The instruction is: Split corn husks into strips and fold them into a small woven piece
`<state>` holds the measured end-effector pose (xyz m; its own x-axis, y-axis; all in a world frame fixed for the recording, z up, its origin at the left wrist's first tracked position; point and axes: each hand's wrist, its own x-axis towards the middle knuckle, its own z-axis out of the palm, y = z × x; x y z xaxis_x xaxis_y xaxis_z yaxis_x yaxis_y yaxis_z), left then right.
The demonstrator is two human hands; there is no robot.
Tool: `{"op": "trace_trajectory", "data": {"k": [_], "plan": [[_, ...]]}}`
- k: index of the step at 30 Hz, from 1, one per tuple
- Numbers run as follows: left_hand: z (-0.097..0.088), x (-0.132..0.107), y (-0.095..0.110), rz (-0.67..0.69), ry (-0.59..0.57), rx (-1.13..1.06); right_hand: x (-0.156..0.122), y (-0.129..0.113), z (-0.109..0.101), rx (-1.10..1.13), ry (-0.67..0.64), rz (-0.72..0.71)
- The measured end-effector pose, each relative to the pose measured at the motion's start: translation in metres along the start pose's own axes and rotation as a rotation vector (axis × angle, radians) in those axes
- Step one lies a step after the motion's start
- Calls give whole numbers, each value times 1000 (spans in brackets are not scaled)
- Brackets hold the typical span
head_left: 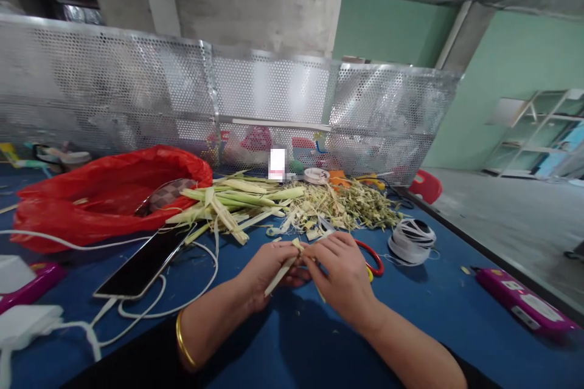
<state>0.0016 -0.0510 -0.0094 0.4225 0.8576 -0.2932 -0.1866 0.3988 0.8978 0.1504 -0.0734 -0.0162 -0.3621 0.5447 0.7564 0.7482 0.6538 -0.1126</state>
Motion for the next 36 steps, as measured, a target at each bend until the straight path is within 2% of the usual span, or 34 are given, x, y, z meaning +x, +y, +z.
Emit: {"op": "trace_trajectory", "data": {"k": [5,9,15,20,25,28,31,36], "plan": [[0,-2,6,-68,-65,-138,3,5,-8,1,-34,-35],[-1,0,4,-27,-18,-126,6,5,-11,-32,-109,-100],[0,5,-2,59,70,-175,2,-3,-1,-77,-115,-158],[3,4,-5,64,27,-204,-2,-10,9,-158,-178,-333],[6,3,-6,54,26,-144,-5,-12,18,-207,-174,-317],[6,2,-6,37,15,-102,-5,-11,19,-147,-138,-302],[3,3,-6,77,-8,-73,-2,-9,14,23,-64,-162],[-3,6,-6,99,-24,-47,3,5,5,380,25,380]]}}
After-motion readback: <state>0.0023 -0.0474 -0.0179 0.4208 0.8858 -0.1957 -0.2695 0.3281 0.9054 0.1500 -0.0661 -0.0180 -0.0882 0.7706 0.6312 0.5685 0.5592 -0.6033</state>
